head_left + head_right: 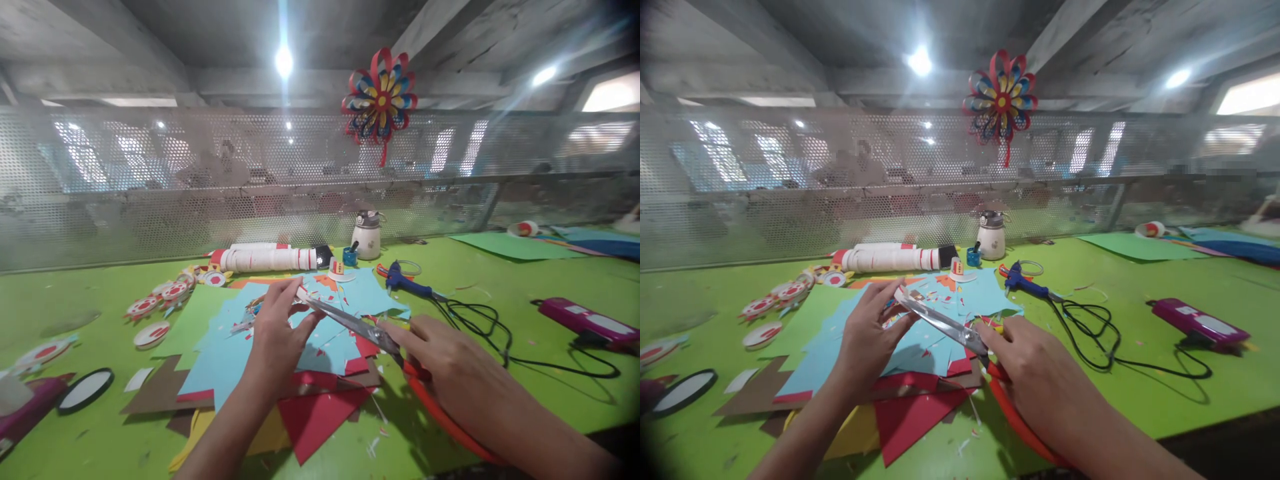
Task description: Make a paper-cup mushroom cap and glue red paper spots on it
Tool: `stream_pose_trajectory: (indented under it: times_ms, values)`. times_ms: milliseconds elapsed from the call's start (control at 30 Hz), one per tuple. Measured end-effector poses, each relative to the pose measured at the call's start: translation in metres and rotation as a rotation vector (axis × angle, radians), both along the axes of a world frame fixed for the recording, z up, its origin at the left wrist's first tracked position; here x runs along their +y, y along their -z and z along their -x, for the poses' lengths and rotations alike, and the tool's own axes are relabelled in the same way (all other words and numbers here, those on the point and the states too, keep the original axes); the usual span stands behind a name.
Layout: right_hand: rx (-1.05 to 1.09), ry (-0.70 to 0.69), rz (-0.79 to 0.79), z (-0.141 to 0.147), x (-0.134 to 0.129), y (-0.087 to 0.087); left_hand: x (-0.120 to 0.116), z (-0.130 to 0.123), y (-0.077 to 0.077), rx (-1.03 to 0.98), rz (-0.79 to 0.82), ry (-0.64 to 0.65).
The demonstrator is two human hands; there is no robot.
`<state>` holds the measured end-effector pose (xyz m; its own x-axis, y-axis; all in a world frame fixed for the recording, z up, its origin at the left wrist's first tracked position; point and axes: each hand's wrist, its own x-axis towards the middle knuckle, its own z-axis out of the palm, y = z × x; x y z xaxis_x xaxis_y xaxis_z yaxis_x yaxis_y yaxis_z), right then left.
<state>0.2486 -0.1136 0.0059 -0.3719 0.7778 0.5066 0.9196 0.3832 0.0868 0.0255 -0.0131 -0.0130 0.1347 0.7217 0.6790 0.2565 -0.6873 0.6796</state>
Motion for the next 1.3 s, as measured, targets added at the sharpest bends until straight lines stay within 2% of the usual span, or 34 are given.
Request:
stream_pose_trajectory:
  times_ms: [267, 1000, 1100, 1200, 1300]
  values:
    - [0.039, -0.023, 0.001, 0.006, -0.002, 0.0, 0.0, -0.001, 0.003, 0.027, -0.055, -0.029]
    - [0.063, -0.04, -0.003, 0.004, 0.0, 0.002, -0.002, -0.002, 0.001, 0.075, -0.026, -0.019]
    - [0.088, -0.019, 0.067, 0.001, 0.0, 0.004, -0.002, -0.002, 0.001, 0.1, -0.033, -0.021]
    - [0.158, 0.012, 0.209, -0.001, 0.001, 0.003, -0.002, -0.001, -0.001, 0.124, -0.056, -0.025]
    - [0.254, -0.029, 0.34, -0.005, 0.004, 0.0, -0.004, -0.002, -0.003, 0.13, -0.055, -0.029]
